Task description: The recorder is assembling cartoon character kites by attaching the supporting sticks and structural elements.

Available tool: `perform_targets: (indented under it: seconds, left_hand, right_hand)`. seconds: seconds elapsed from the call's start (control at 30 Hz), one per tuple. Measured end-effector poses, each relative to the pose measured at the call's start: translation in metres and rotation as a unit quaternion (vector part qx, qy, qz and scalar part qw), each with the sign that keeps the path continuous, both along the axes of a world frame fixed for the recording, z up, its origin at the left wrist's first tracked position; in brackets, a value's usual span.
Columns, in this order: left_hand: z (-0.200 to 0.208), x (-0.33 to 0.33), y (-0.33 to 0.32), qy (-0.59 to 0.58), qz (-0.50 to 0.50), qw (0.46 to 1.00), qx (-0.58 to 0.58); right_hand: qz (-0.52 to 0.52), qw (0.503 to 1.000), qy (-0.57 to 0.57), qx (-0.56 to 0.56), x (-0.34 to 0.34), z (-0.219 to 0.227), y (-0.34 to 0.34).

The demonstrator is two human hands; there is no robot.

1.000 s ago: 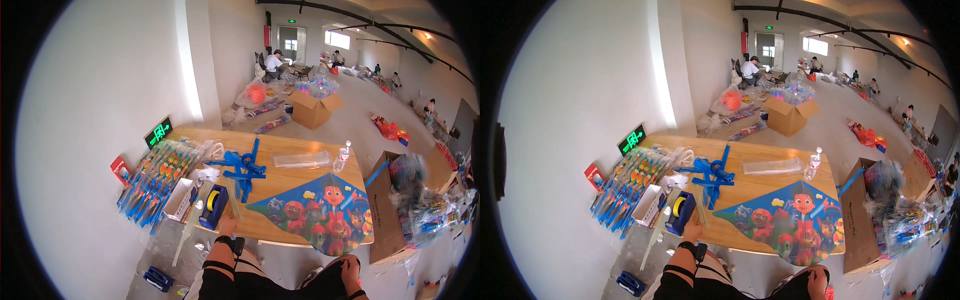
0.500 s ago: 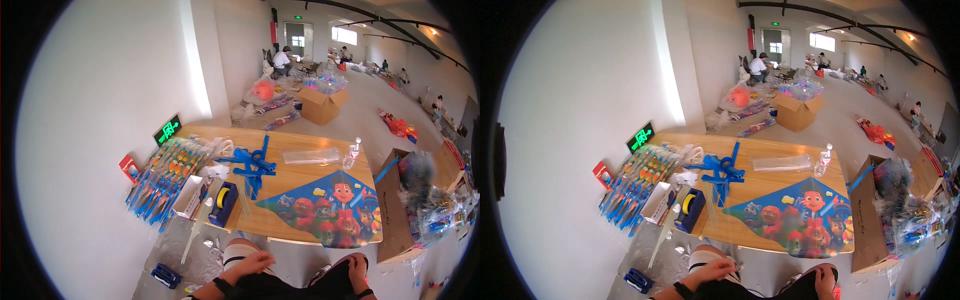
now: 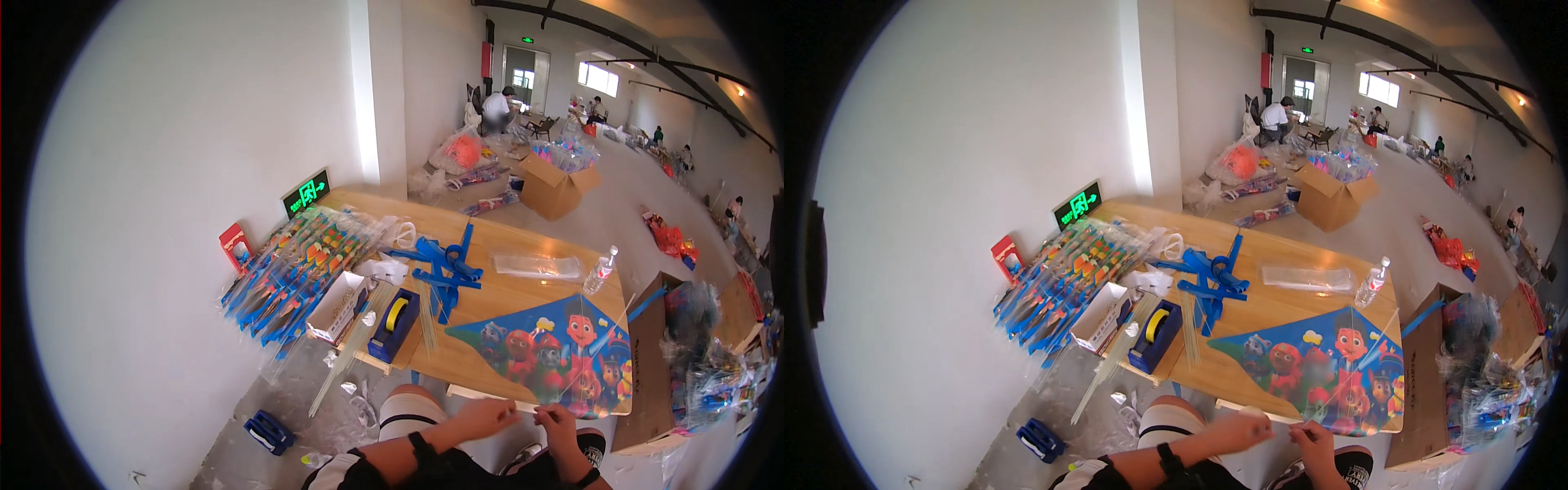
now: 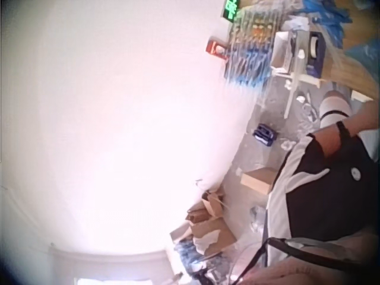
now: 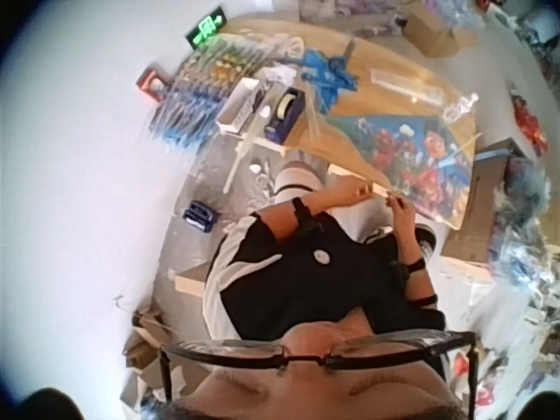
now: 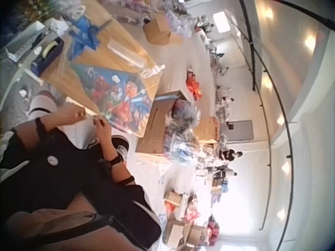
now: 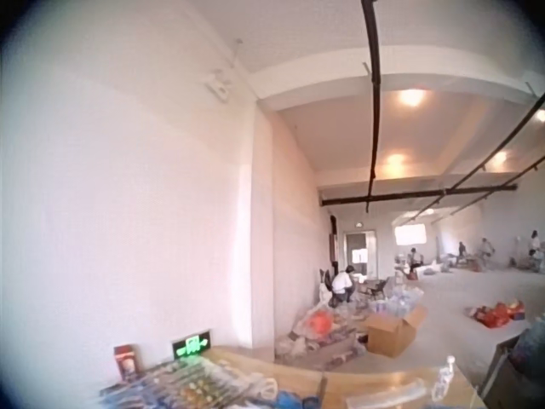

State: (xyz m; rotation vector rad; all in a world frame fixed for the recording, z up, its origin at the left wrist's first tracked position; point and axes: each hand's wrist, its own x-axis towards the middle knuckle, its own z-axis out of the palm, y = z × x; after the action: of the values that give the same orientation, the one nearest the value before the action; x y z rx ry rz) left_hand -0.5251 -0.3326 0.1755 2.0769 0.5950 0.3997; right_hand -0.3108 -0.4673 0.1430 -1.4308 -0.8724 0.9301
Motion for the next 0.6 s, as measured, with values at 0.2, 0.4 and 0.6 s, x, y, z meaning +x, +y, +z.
perform_targets:
  seconds: [0.2,0.4,0.6]
  left_hand:
    - [0.017,-0.124,0.182,-0.186,0.478,0.821,0.253]
    - [-0.029,-0.263,0.321,-0.079,0.504,0.828,0.233]
    - [-0.092,-0.277,0.362,0.158,0.272,0.887,0.337]
  right_hand:
    - [-0.047,0.96,-0.251,-0.113,0.069,-0.033,-0.083]
    - [-0.29,0.945,0.098,-0.118,0.063,-0.054,-0.187]
    - [-0.273,0.945,-0.07,-0.166,0.041,-0.056,-0.185]
